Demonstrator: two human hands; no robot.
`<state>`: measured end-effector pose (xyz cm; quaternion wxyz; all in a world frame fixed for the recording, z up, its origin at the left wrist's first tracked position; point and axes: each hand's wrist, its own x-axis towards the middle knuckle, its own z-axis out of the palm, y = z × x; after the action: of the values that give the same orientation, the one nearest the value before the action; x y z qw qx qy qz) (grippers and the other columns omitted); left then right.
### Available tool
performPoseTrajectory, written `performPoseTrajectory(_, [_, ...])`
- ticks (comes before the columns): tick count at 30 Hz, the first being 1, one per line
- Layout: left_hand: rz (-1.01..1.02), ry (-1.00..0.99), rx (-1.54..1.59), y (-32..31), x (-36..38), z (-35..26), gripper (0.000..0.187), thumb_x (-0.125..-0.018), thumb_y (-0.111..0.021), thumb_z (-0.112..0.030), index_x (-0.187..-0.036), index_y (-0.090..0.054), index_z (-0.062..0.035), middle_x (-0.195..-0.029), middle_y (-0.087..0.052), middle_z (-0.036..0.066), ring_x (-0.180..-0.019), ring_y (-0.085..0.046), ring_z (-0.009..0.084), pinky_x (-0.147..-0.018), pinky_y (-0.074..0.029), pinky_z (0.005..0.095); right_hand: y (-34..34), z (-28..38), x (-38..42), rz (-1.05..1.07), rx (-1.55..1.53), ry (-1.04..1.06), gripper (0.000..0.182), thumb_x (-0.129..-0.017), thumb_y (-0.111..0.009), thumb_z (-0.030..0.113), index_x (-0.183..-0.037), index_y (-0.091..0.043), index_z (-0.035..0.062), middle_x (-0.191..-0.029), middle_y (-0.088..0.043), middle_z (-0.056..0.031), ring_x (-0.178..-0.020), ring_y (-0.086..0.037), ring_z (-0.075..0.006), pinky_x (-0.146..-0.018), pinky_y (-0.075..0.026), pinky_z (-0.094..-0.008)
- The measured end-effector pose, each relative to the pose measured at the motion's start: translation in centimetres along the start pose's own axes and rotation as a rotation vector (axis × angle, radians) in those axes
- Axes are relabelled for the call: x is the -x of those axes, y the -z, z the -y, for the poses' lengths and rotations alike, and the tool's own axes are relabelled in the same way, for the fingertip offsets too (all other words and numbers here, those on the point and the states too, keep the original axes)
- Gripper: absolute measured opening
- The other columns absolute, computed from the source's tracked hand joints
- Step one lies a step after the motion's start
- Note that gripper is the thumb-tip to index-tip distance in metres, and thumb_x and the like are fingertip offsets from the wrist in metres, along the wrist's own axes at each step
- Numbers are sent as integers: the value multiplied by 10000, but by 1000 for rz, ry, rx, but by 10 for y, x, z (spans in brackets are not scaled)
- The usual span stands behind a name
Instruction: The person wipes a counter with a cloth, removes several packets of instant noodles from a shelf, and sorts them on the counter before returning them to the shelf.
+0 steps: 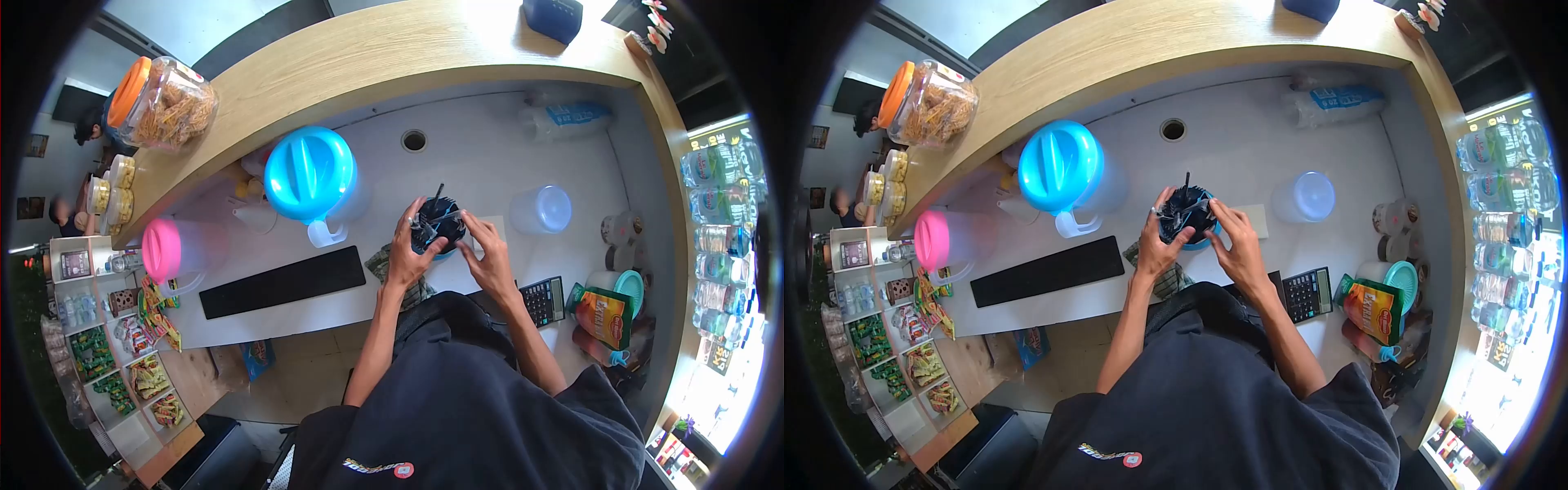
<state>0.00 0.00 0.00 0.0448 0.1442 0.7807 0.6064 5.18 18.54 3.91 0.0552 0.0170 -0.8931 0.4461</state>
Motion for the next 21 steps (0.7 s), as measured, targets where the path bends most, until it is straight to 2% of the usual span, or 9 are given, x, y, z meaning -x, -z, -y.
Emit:
performPoseTrajectory(2, [0,23,-5,2,-4,0,924,-772,-844,-367,-1509,-375,-66,-1426,-528,180,-1318,-519,352,-1105,-426,444,1,11,-1,-26,-8,-10,651,-818,-780,71,-1415,-523,56,-1381,-595,-161,-1177,-579,-326,-959,-514,-392])
performPoseTrajectory(5, [-20,-48,-152,2,-15,-14,847,-783,-839,-289,-1468,-425,-14,-1312,-601,177,-1199,-610,338,-1031,-480,410,2,8,-4,-45,-64,-68,629,-793,-811,105,-1366,-557,48,-1277,-649,-142,-1067,-612,-305,-868,-533,-382])
performPoseTrajectory(8, [-89,-69,-258,-1,-28,-24,663,-802,-812,-245,-1364,-547,-13,-1148,-662,171,-1054,-668,324,-926,-520,411,3,5,-8,-72,-101,-105,564,-806,-802,108,-1325,-589,55,-1212,-670,-125,-994,-624,-279,-810,-532,-371])
performPoseTrajectory(12, [-179,-39,-279,-2,-36,-27,383,-853,-746,-187,-1188,-670,-17,-964,-689,158,-878,-701,311,-798,-541,406,-2,-3,-8,-68,-246,-199,508,-829,-776,94,-1308,-611,61,-1217,-671,-127,-1008,-631,-261,-813,-529,-360])
performPoseTrajectory(14, [-145,17,-243,-2,-34,-25,381,-871,-730,-193,-1199,-664,-11,-996,-694,151,-914,-701,295,-830,-537,394,-1,-4,-7,-45,-312,-261,474,-844,-756,81,-1299,-622,60,-1214,-672,-138,-1042,-625,-260,-836,-532,-361])
performPoseTrajectory(15, [-128,47,-225,-1,-32,-24,380,-879,-723,-196,-1204,-661,-9,-1012,-697,147,-932,-701,288,-846,-536,388,-3,-4,-6,-56,-284,-231,517,-842,-756,78,-1333,-596,57,-1244,-656,-151,-1080,-613,-277,-874,-524,-371])
performPoseTrajectory(18, [-50,50,-11,1,-26,-13,562,-886,-726,-275,-1364,-552,-36,-1223,-644,179,-1131,-644,316,-942,-515,406,-10,0,-2,-69,-211,-111,649,-835,-758,64,-1432,-503,47,-1350,-588,-186,-1214,-558,-328,-997,-481,-409])
performPoseTrajectory(21, [11,20,381,0,-13,-11,883,-867,-747,-468,-1537,-328,-74,-1458,-475,218,-1349,-487,320,-1098,-431,421,-15,6,-3,-20,-167,30,778,-823,-759,47,-1508,-392,31,-1480,-479,-206,-1365,-454,-373,-1118,-396,-454])
